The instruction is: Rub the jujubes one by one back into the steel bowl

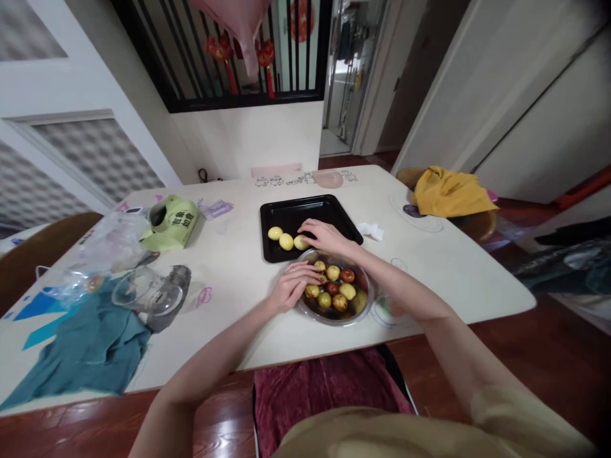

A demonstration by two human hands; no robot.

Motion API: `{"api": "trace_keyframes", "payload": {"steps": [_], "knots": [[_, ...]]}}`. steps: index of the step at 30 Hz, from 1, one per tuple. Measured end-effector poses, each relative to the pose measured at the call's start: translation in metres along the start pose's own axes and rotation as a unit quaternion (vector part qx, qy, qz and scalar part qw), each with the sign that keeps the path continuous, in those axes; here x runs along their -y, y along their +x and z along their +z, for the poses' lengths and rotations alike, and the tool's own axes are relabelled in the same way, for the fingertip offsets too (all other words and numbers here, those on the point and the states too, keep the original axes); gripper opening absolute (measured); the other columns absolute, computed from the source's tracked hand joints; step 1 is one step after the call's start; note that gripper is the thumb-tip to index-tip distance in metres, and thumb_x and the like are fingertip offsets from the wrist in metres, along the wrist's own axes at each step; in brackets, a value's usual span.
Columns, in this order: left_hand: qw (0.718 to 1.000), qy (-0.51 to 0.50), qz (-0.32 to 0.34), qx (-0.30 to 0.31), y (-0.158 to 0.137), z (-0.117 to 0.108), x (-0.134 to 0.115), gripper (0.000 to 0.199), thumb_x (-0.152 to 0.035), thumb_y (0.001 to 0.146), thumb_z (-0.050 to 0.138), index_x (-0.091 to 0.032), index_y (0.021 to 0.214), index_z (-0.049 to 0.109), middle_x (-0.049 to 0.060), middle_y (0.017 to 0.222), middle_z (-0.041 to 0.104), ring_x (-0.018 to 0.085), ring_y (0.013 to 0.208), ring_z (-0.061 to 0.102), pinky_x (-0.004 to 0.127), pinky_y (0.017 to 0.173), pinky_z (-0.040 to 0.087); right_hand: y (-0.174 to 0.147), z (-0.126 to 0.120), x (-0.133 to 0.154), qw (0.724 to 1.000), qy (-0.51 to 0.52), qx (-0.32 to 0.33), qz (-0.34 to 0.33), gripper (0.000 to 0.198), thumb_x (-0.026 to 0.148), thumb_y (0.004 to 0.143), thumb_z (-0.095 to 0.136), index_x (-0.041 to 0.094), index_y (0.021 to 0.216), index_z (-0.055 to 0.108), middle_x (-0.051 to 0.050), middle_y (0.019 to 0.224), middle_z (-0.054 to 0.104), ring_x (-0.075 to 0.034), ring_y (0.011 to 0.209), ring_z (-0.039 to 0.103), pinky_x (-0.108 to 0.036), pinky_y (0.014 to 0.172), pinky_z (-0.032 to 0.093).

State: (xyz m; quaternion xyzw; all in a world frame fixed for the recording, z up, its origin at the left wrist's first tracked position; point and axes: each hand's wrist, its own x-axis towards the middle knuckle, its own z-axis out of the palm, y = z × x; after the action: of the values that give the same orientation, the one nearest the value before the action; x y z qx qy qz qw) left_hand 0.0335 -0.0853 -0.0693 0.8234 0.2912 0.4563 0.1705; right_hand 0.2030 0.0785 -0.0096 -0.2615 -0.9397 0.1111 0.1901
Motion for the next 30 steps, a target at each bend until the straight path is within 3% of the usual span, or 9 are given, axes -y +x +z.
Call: {"api": "trace_keyframes", "payload": {"steps": [6, 9, 11, 14, 20, 25, 30], "knots": [[1.0, 0.011, 0.008, 0.001, -0.003, 0.001, -0.002, 0.05, -0.037, 0.116, 0.029, -0.021, 0.114, 0.077, 0.01, 0.119, 0.082, 0.025, 0.128, 0.071, 0.055, 0.119, 0.05, 0.024, 0.002, 0.004, 0.99, 0.006, 0.09, 0.11, 0.037, 0.042, 0.091, 0.083, 0.02, 0.12, 0.079, -0.009, 0.113, 0.081, -0.025, 0.098, 0.076, -0.029, 0.079, 0.052], [1.0, 0.007, 0.001, -0.003, -0.003, 0.002, -0.002, 0.052, -0.037, 0.116, 0.028, -0.021, 0.113, 0.077, 0.009, 0.118, 0.082, 0.024, 0.128, 0.071, 0.053, 0.119, 0.051, 0.028, 0.004, 0.004, 0.983, 0.023, 0.125, 0.131, 0.034, 0.041, 0.084, 0.089, 0.02, 0.11, 0.082, -0.008, 0.104, 0.084, -0.024, 0.091, 0.076, -0.028, 0.074, 0.05], [1.0, 0.006, -0.007, -0.001, -0.003, 0.002, -0.002, 0.054, -0.038, 0.116, 0.027, -0.021, 0.111, 0.078, 0.009, 0.117, 0.082, 0.024, 0.127, 0.071, 0.054, 0.119, 0.051, 0.028, 0.005, 0.003, 0.983, 0.033, 0.122, 0.13, 0.03, 0.037, 0.082, 0.09, 0.019, 0.105, 0.082, -0.007, 0.099, 0.084, -0.022, 0.087, 0.075, -0.027, 0.072, 0.049], [1.0, 0.011, -0.02, 0.004, -0.003, 0.001, -0.002, 0.057, -0.041, 0.116, 0.025, -0.021, 0.11, 0.078, 0.009, 0.114, 0.082, 0.025, 0.126, 0.072, 0.054, 0.119, 0.05, 0.02, 0.001, 0.002, 0.988, 0.049, 0.064, 0.133, 0.03, 0.035, 0.083, 0.087, 0.017, 0.105, 0.081, -0.006, 0.094, 0.083, -0.02, 0.083, 0.073, -0.027, 0.071, 0.049], [1.0, 0.005, -0.003, -0.005, -0.002, 0.0, -0.003, 0.052, -0.036, 0.116, 0.028, -0.021, 0.11, 0.077, 0.008, 0.112, 0.082, 0.023, 0.119, 0.073, 0.051, 0.117, 0.05, -0.03, -0.027, 0.013, 0.986, 0.111, -0.088, 0.084, 0.035, 0.035, 0.083, 0.084, 0.018, 0.113, 0.076, -0.007, 0.105, 0.081, -0.021, 0.086, 0.072, -0.031, 0.079, 0.053], [1.0, 0.007, 0.002, -0.013, -0.003, 0.001, -0.001, 0.051, -0.034, 0.116, 0.029, -0.021, 0.11, 0.077, 0.008, 0.11, 0.082, 0.023, 0.116, 0.073, 0.049, 0.114, 0.05, -0.091, -0.036, 0.038, 0.983, 0.142, -0.084, 0.078, 0.037, 0.041, 0.087, 0.082, 0.02, 0.117, 0.072, -0.007, 0.111, 0.08, -0.025, 0.095, 0.074, -0.036, 0.086, 0.058], [1.0, 0.008, 0.011, -0.021, -0.004, 0.002, 0.001, 0.053, -0.035, 0.117, 0.028, -0.021, 0.111, 0.078, 0.008, 0.109, 0.082, 0.024, 0.115, 0.073, 0.049, 0.113, 0.05, -0.125, -0.019, 0.052, 0.986, 0.114, -0.092, 0.085, 0.038, 0.035, 0.088, 0.081, 0.023, 0.123, 0.072, -0.01, 0.124, 0.079, -0.03, 0.111, 0.076, -0.045, 0.099, 0.06]]}}
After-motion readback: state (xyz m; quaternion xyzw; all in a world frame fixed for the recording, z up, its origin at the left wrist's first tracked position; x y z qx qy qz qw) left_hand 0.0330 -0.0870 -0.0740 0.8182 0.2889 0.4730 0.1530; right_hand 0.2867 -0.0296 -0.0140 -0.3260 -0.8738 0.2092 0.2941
